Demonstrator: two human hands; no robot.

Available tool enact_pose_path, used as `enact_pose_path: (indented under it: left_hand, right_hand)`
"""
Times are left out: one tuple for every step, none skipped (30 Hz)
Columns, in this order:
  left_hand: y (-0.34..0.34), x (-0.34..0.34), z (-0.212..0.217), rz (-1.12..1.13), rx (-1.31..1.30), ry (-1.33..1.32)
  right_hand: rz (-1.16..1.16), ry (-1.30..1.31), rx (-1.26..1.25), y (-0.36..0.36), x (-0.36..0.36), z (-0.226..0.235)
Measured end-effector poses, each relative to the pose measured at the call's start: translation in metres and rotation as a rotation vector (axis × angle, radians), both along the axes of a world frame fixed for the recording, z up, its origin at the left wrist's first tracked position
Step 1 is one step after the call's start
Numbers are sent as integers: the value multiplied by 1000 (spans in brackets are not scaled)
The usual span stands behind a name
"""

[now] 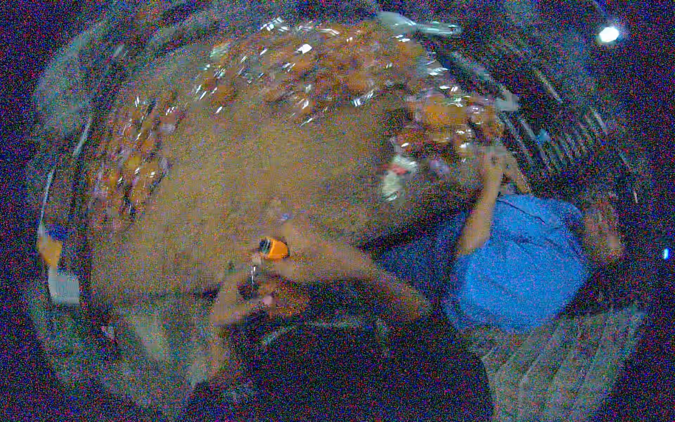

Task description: The person places round buns into clear plastic bags and seals them with a handheld heat sealer. They repeat this process for multiple buns, arranging the sealed packages on the table.

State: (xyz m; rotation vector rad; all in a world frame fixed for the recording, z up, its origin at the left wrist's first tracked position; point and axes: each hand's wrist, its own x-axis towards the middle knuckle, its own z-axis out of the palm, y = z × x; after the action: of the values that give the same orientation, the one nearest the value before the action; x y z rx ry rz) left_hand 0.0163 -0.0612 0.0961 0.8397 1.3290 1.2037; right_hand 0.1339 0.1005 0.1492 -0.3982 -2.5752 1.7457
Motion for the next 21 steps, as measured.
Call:
enact_pose_path:
  left_hand:
    - [-6,-8,-1,15,-29,56]
    - [-6,-12,-2,-6,-11,224]
    - [-8,-16,-3,-29,-59,409]
    - [-9,-20,-3,-11,-40,397]
    - [-7,-24,-4,11,-20,390]
    - [-6,-29,-4,25,3,379]
    - [-5,-35,-3,86,55,389]
    - [0,-38,-7,144,106,404]
    - [4,-42,-7,194,162,414]
    - [5,-44,-10,260,60,178]
    - [9,-42,-12,337,62,43]
    - [14,-38,-15,414,59,-98]
    - [18,-33,-18,508,-1,-224]
    - [24,-26,-22,469,118,-264]
    - [28,-18,-26,444,125,-240]
    - [32,-12,-26,430,97,-217]
    - [34,-7,-28,418,73,-199]
    - [35,-6,-28,442,73,-321]
    - [36,-5,-28,436,79,-292]
    - [35,-5,-26,434,88,-256]
    - [34,-8,-24,450,97,-211]
  right_hand:
    - [38,-88,-64,-3,-7,-3]
    - [57,77,-250,-6,-13,-4]
    - [30,80,-143,-9,-19,-5]
    - [22,167,-66,-13,-27,-6]
    - [2,249,35,-16,-35,-6]
    - [9,201,-101,-18,-35,-6]
    - [-85,266,-59,-21,-36,-5]
    - [-185,363,-21,-22,-35,-8]
    - [-294,454,22,-22,-33,-8]
    - [-445,555,-63,-22,-31,-13]
    - [-506,452,26,-20,-27,-17]
    - [-566,341,112,-14,-23,-21]
    - [-642,223,189,-9,-19,-27]
    - [-602,218,157,-8,-17,-35]
    - [-592,195,63,-6,-14,-42]
    - [-613,152,-28,-6,-11,-48]
    - [-623,52,-130,-6,-9,-54]
    - [-642,114,-105,-4,-6,-57]
    - [-662,146,-82,-4,-4,-61]
    - [-646,149,-85,-4,-4,-63]
    - [-672,159,-86,-5,-5,-64]
